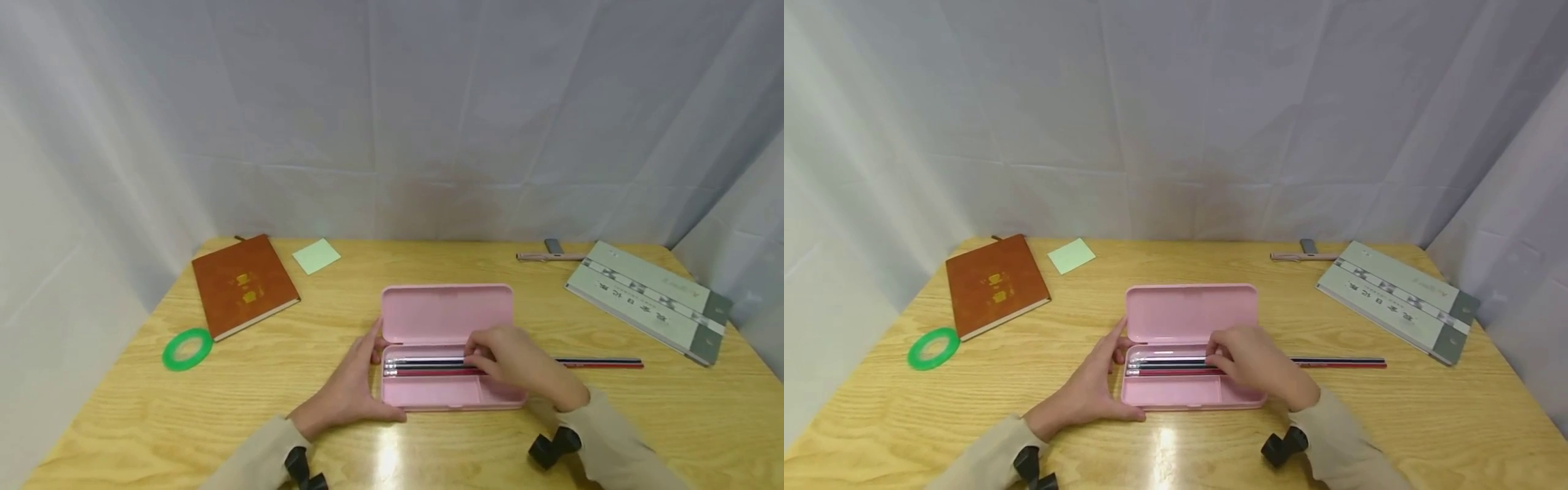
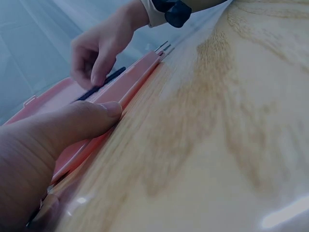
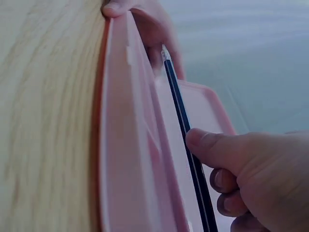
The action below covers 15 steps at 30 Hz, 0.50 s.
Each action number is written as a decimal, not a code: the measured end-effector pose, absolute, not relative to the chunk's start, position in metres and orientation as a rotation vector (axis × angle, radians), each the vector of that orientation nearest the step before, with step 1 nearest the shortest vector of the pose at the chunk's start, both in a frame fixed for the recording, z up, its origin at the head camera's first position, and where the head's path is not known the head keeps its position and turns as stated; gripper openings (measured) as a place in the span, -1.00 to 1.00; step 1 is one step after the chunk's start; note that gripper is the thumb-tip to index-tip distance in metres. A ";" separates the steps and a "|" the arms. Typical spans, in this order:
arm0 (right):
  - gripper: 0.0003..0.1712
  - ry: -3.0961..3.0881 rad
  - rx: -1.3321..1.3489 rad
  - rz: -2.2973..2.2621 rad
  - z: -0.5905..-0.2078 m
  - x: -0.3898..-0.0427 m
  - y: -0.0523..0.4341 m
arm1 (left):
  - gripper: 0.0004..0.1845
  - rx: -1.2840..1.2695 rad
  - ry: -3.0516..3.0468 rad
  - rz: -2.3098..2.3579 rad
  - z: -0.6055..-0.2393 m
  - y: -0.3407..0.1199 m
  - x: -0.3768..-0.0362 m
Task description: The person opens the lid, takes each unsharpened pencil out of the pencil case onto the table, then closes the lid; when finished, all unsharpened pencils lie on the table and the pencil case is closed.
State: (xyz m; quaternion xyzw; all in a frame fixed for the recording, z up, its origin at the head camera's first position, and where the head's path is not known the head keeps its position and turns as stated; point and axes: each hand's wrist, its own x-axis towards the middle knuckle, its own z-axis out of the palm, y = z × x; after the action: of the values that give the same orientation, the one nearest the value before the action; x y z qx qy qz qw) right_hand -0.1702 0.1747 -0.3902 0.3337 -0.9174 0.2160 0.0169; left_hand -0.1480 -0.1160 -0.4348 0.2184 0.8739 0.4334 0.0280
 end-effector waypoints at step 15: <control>-0.85 -2.835 0.727 0.648 -0.401 -0.127 0.322 | 0.63 0.660 2.689 1.333 -0.434 -0.115 -0.150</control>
State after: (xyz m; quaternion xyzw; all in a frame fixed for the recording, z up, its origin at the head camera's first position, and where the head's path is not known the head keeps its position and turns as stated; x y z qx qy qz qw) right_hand -0.1269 0.3223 -0.4010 0.2420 -0.9433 0.2155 0.0718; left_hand -0.1497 -0.1148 -0.4337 0.2148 0.8745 0.4335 0.0340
